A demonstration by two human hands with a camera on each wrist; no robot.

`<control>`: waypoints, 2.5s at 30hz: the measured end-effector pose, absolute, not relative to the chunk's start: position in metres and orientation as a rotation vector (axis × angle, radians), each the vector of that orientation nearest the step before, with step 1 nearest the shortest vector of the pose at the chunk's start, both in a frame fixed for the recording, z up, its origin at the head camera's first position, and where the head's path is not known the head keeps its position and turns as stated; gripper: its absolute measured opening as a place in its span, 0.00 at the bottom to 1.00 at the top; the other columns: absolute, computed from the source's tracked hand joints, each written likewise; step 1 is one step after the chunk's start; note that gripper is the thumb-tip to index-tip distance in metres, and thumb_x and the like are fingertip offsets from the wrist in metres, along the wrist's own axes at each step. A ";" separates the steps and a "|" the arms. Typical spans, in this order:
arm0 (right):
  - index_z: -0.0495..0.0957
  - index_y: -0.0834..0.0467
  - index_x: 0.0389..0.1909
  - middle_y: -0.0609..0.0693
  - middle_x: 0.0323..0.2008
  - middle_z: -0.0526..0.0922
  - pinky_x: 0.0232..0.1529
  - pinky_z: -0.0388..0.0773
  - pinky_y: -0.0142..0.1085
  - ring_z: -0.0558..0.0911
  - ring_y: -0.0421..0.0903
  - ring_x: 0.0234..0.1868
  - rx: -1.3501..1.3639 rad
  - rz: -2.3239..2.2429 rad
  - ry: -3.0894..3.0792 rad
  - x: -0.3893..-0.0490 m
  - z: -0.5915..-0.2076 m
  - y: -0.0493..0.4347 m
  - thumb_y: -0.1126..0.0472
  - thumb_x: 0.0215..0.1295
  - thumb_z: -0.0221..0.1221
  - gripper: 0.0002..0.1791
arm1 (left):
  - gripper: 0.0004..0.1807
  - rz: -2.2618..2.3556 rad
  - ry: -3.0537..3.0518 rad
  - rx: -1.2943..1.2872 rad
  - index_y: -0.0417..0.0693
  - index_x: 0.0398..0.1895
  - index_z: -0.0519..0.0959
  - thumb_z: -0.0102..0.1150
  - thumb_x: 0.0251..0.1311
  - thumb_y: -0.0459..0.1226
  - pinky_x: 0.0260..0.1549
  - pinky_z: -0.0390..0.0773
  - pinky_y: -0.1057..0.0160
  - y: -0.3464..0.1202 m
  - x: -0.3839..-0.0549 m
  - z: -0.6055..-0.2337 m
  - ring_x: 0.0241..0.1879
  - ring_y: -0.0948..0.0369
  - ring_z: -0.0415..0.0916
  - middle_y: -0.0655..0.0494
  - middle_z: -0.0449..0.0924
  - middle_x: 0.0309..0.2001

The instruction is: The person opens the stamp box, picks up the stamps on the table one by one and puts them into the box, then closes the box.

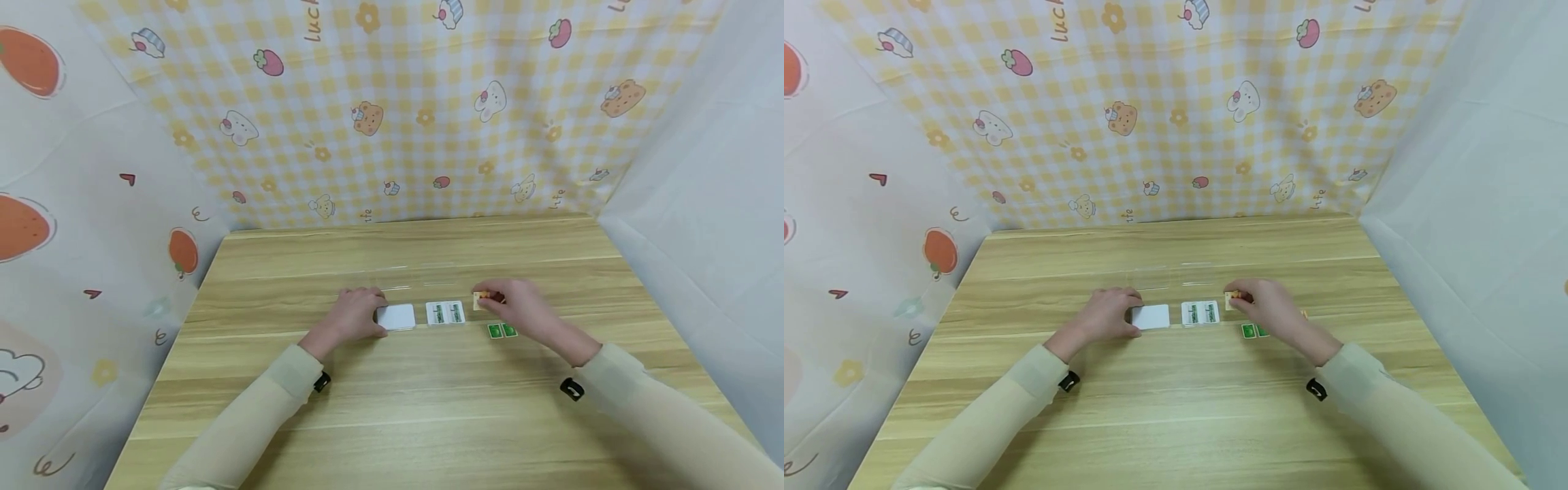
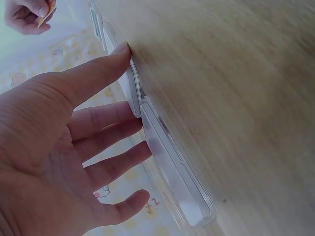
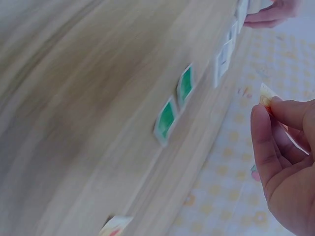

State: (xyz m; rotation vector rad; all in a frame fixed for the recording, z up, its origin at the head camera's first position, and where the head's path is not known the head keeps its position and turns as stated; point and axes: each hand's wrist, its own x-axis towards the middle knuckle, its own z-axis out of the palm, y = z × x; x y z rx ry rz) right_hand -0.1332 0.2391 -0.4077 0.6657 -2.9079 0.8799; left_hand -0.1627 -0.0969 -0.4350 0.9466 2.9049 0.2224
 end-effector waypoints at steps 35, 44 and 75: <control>0.79 0.47 0.31 0.38 0.21 0.75 0.21 0.70 0.31 0.73 0.36 0.22 0.796 0.868 -2.987 -0.164 -0.426 0.106 0.57 0.49 0.68 0.09 | 0.30 0.162 2.887 0.918 0.54 0.46 0.79 0.69 0.39 0.56 0.43 0.64 0.48 -0.093 -0.165 -0.433 0.43 0.60 0.70 0.62 0.74 0.48; 0.79 0.47 0.31 0.38 0.19 0.75 0.20 0.69 0.31 0.73 0.35 0.20 0.812 0.786 -3.012 -0.165 -0.436 0.097 0.59 0.48 0.67 0.09 | 0.31 0.162 2.884 0.929 0.53 0.48 0.79 0.68 0.39 0.56 0.44 0.65 0.45 -0.094 -0.164 -0.432 0.44 0.59 0.71 0.61 0.74 0.49; 0.81 0.48 0.37 0.43 0.29 0.71 0.19 0.66 0.34 0.67 0.43 0.30 0.716 0.507 -2.989 -0.164 -0.442 0.090 0.50 0.46 0.68 0.15 | 0.31 0.154 2.891 0.945 0.54 0.48 0.79 0.69 0.39 0.57 0.44 0.65 0.46 -0.095 -0.167 -0.436 0.45 0.58 0.71 0.60 0.74 0.50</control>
